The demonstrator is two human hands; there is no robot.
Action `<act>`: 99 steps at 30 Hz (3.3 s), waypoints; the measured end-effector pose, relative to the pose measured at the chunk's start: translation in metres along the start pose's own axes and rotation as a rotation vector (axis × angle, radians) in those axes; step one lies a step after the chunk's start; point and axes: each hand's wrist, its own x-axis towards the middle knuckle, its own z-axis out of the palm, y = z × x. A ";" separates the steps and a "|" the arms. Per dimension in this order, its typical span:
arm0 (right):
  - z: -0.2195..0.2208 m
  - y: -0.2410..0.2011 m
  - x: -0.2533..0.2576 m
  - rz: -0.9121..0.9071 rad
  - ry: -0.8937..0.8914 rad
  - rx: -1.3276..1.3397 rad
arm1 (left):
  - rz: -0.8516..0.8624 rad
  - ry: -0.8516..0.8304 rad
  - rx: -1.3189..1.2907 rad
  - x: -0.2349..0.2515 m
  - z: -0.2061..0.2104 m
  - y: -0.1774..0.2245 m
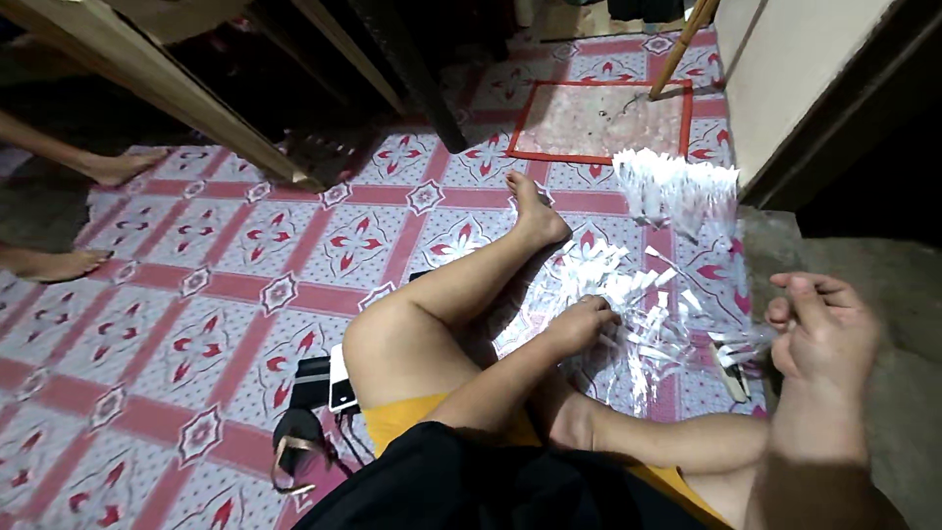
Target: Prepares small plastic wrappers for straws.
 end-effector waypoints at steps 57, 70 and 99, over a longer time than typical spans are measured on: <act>0.145 -0.070 -0.044 -0.089 -0.288 -0.117 | -0.061 0.572 -0.993 0.035 -0.158 0.148; 0.150 -0.063 -0.047 -0.016 -0.226 -0.258 | -0.038 0.534 -0.886 0.023 -0.184 0.166; 0.126 -0.055 -0.037 -0.192 -0.241 0.014 | 0.093 0.522 -0.878 0.043 -0.135 0.164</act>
